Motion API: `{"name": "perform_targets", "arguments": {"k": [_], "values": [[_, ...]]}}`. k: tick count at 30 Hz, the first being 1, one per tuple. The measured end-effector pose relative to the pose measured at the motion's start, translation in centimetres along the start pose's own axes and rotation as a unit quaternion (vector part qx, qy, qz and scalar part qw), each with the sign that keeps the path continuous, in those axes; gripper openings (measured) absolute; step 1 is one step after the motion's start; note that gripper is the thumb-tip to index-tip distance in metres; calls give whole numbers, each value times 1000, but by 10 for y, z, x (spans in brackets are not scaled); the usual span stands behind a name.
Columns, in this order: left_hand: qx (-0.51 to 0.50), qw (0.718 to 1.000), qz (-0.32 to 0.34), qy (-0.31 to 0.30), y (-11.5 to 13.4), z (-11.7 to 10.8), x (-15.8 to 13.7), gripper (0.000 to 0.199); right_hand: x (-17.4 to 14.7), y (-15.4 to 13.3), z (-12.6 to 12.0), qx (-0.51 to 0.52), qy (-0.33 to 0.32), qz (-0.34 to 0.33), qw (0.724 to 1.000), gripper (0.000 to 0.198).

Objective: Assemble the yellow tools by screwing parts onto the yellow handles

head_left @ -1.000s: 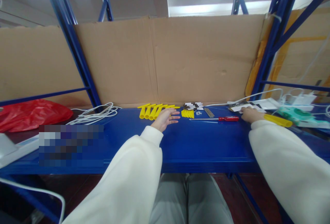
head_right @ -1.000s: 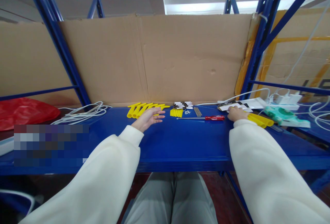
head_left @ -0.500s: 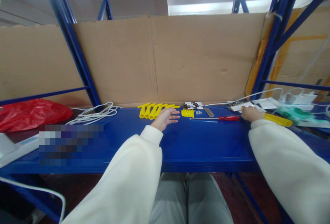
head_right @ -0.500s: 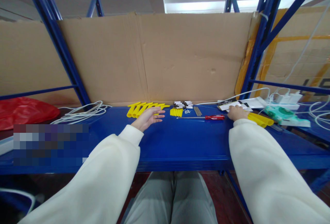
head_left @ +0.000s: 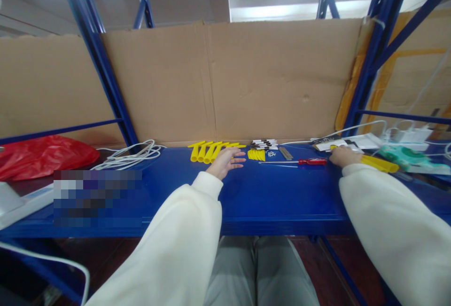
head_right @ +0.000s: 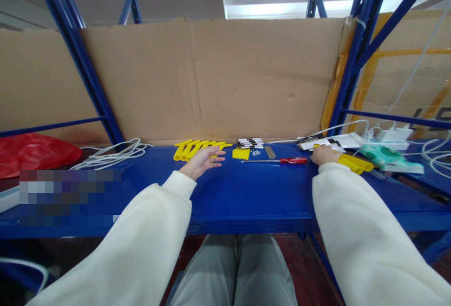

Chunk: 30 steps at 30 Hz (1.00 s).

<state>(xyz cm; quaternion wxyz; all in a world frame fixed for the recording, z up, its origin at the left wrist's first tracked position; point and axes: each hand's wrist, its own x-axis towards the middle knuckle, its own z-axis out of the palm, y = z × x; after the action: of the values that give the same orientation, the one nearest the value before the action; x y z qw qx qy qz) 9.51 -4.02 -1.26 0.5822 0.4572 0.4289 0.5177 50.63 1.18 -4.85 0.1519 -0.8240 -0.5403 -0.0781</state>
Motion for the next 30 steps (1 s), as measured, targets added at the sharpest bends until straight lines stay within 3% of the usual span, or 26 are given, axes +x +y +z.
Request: {"name": "perform_targets", "arguments": {"k": [4, 11, 15, 18, 21, 25, 28, 30], "values": [[1, 1000, 0, -3, -1, -1, 3, 14, -12, -9, -9, -51, -17, 50, 997, 41], [35, 999, 7, 13, 1, 0, 0, 16, -19, -13, -14, -51, -12, 49, 997, 39], [123, 991, 33, 27, 1, 4, -2, 9, -23, -16, -16, -41, 9, 34, 999, 37], [236, 968, 73, 43, -7, 4, 4, 9, -24, -26, -23, 5, 51, 8, 999, 35], [320, 929, 173, 74, -16, 0, 13, 21, -23, -44, -37, 88, 98, -12, 991, 33], [379, 889, 232, 111, -18, -8, 18, 22, -24, -70, -50, 241, 167, 0, 956, 39], [390, 868, 248, 184, -13, -17, 17, 14, -32, -84, -44, 324, 167, 30, 931, 40], [377, 862, 261, 219, -10, -23, 16, 15, -38, -88, -34, 327, 139, -16, 935, 36]]}}
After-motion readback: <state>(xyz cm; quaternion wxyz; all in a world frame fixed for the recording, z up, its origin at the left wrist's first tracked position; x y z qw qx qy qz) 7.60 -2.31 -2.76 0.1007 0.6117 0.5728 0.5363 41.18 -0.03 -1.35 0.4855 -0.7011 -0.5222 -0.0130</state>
